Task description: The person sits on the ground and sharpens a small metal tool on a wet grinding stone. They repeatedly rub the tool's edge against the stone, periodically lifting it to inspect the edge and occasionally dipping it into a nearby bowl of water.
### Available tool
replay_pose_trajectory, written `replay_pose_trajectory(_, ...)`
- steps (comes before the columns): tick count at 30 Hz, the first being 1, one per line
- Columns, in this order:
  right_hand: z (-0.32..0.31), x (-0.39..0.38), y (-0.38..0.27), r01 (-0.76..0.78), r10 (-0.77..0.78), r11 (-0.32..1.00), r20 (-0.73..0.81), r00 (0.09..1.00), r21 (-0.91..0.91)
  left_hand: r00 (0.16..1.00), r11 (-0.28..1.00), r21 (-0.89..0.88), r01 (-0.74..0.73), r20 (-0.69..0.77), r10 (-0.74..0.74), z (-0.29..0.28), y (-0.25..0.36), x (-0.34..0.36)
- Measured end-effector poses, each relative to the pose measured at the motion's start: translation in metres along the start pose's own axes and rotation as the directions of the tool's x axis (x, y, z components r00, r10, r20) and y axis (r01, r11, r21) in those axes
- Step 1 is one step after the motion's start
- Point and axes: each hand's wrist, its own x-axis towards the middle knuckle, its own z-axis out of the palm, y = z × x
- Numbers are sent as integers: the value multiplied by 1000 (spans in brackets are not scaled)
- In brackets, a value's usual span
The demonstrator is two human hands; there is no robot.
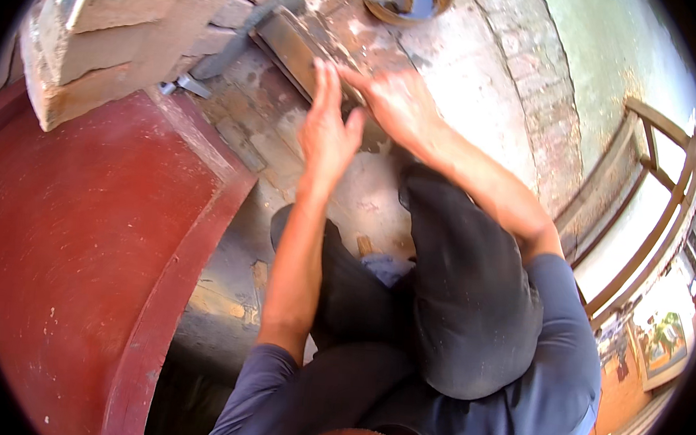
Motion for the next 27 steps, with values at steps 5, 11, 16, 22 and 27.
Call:
replay_pose_trajectory(5,4,-13,8,43,-43,999,-14,999,-20,997,998,44,42,57,-45,6,4,-12)
replay_pose_trajectory(11,-2,21,-1,-9,7,999,39,999,44,991,989,78,123,46,-127,-14,13,15)
replay_pose_trajectory(16,-3,-16,9,28,-29,998,-12,1000,-55,977,990,100,100,177,-116,-2,20,-10)
replay_pose_trajectory(22,-10,17,-7,-68,66,997,56,996,29,999,997,57,52,15,-53,-8,3,13)
replay_pose_trajectory(27,10,-21,16,-35,34,999,38,999,19,972,987,116,107,196,-129,-3,21,-11)
